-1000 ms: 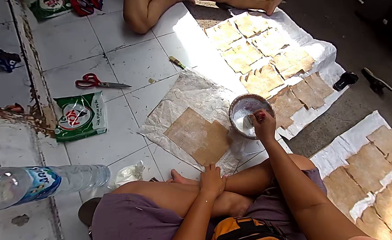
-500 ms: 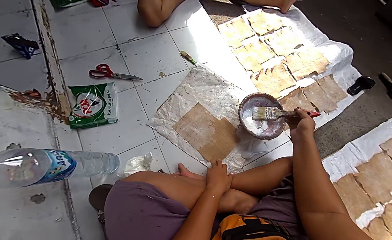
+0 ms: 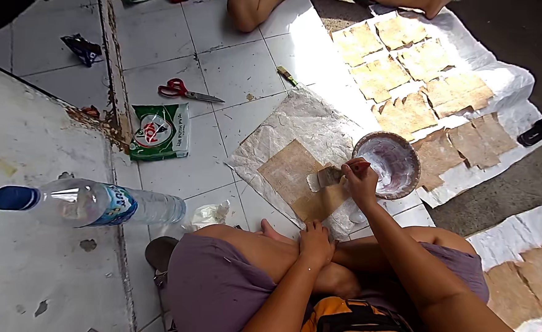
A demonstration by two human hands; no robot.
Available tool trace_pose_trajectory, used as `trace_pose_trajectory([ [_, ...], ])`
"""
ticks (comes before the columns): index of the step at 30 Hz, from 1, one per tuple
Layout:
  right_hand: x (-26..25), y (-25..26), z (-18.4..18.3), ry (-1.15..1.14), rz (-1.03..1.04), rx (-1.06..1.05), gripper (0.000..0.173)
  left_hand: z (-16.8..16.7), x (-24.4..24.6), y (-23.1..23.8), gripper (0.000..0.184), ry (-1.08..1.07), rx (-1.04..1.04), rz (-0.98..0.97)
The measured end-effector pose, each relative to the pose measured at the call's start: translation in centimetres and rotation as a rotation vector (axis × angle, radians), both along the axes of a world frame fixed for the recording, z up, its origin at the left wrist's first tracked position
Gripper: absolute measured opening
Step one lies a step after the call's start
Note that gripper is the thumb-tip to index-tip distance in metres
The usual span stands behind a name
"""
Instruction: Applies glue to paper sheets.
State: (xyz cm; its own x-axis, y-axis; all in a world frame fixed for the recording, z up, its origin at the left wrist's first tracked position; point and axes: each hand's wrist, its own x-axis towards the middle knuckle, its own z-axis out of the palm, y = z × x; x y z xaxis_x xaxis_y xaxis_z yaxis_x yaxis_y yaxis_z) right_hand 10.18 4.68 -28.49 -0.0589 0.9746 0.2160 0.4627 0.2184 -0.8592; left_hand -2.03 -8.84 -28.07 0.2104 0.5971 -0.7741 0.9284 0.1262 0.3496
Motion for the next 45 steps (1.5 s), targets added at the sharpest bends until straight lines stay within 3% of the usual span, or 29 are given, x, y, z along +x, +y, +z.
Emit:
trace_pose_trajectory([
  [3,-0.4,-1.8,-0.5,-0.262,0.191,0.237,0.012,-0.1,0.1,0.0,0.066,0.016,-0.004,-0.002],
  [7,-2.0,-4.5,-0.6,-0.404,0.462,0.280,0.009,-0.1,0.1,0.0,0.068,0.029,0.039,-0.045],
  [10,-2.9,-4.2,0.8,-0.370,0.380,0.309,0.011,-0.2,-0.1,-0.5,0.069,0.038,0.018,-0.064],
  [14,-3.5,-3.3,-2.2,-0.418,0.378,0.320,0.008,-0.4,0.3,-0.5,0.068,0.040,0.020,-0.036],
  [16,-4.1,-4.0,-1.4,-0.429,0.424,0.285,0.009,-0.2,0.2,-0.5,0.069,0.040,0.030,-0.044],
  [19,-4.3,-3.2,0.4,-0.389,0.332,0.304,0.011,-0.2,0.2,-0.4,0.069,0.049,0.029,-0.061],
  [21,-4.1,-1.9,-0.5,-0.391,0.289,0.302,0.011,-0.3,0.4,-0.3,0.069,0.050,0.015,-0.044],
  [24,-4.5,-2.0,-2.2,-0.431,0.375,0.253,0.011,-0.1,0.3,-0.2,0.068,0.055,0.023,-0.049],
  [26,-4.6,-2.9,-1.2,-0.429,0.438,0.233,0.011,0.0,0.2,-0.3,0.069,0.054,0.036,-0.058],
  [29,-3.8,-3.3,1.0,-0.208,0.274,0.142,0.011,-0.2,0.2,-0.2,0.069,0.059,0.028,-0.070],
  [32,-2.8,-1.7,0.7,0.035,0.120,-0.097,0.015,-0.1,0.2,-0.1,0.066,0.029,0.021,-0.028],
  [36,-1.7,0.4,0.8,-0.088,-0.038,0.004,0.017,-0.1,0.1,0.0,0.064,0.021,0.012,-0.017],
  [38,-2.3,-0.4,0.8,-0.199,0.032,0.148,0.011,-0.3,0.1,-0.1,0.065,0.028,0.018,-0.020],
  [42,-3.3,-4.2,-1.9,-0.438,0.443,0.228,0.012,-0.1,0.4,-0.1,0.067,0.066,0.039,-0.063],
  [45,-3.6,-5.7,0.4,-0.372,0.438,0.202,0.013,-0.1,0.2,-0.4,0.067,0.081,0.049,-0.090],
])
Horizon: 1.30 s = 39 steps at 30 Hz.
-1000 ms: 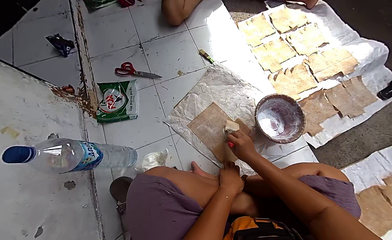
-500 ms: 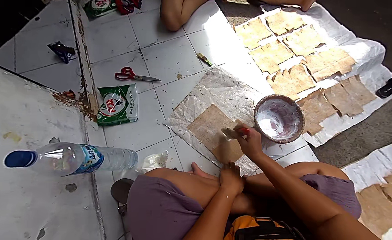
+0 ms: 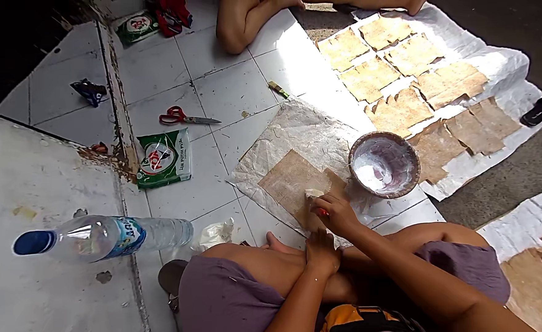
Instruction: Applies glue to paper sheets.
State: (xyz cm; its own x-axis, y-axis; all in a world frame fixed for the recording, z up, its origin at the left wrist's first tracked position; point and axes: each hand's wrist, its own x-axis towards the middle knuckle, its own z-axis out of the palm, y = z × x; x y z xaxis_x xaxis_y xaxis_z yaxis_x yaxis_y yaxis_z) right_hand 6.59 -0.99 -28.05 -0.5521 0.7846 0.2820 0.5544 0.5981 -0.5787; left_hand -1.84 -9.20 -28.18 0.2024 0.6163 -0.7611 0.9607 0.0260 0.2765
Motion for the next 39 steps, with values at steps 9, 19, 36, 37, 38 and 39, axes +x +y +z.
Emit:
trace_pose_trajectory([
  [9,1.5,0.8,-0.9,0.015,-0.146,0.042,0.012,0.0,0.1,0.1,0.068,0.005,-0.005,0.013],
  [19,1.2,1.6,-1.0,-0.072,-0.065,0.014,0.013,0.1,0.1,0.1,0.066,0.017,0.001,0.004],
  [36,5.1,3.4,3.5,0.309,-0.372,-0.204,0.014,-0.1,0.3,0.1,0.064,0.009,0.011,0.031],
  [37,6.3,4.0,4.7,0.384,-0.402,-0.141,0.013,-0.1,0.2,0.1,0.064,0.011,0.005,0.025],
  [38,7.6,4.8,5.7,0.472,-0.440,-0.091,0.013,0.0,0.1,0.1,0.065,0.016,-0.001,0.023],
  [39,9.0,5.5,6.5,0.557,-0.484,-0.061,0.012,-0.1,0.0,0.1,0.066,0.023,-0.006,0.019],
])
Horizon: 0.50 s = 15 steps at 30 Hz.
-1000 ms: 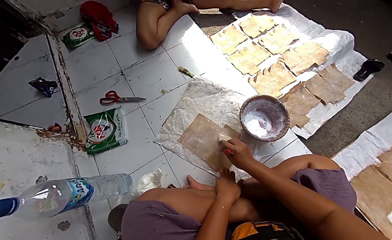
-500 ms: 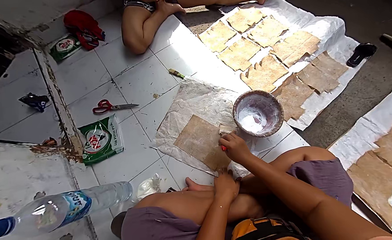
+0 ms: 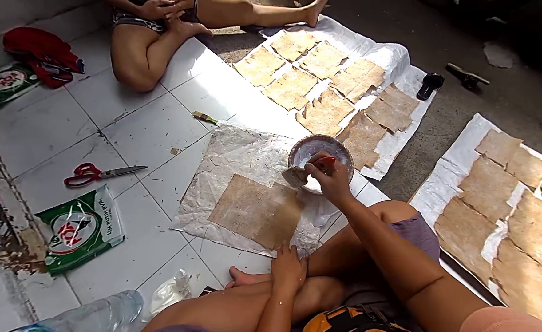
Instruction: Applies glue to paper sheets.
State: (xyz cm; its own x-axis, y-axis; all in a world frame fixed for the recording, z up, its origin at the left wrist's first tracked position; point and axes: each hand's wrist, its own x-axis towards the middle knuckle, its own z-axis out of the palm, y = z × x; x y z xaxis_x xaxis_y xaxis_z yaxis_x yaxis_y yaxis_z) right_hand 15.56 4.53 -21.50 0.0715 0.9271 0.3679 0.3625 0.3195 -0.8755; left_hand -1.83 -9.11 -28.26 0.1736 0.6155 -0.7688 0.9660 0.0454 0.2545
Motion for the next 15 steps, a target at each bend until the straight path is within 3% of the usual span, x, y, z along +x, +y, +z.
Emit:
trace_pose_trajectory([
  [2,3.0,1.1,0.5,-0.014,-0.148,0.016,0.011,-0.1,0.0,0.0,0.066,0.000,-0.004,-0.006],
  [5,6.5,1.7,-1.2,-0.286,-0.339,-0.057,0.017,0.0,0.1,0.2,0.065,-0.008,0.002,-0.005],
  [10,6.0,0.9,-4.1,-0.447,-0.316,-0.171,0.019,0.4,0.1,0.2,0.064,0.003,-0.024,-0.003],
  [12,4.9,0.7,-4.2,-0.446,-0.275,-0.178,0.019,0.4,0.1,0.2,0.063,0.002,-0.018,0.002],
  [15,4.4,0.7,-4.4,-0.223,-0.292,-0.179,0.019,0.3,0.2,0.2,0.064,-0.001,-0.009,0.005],
])
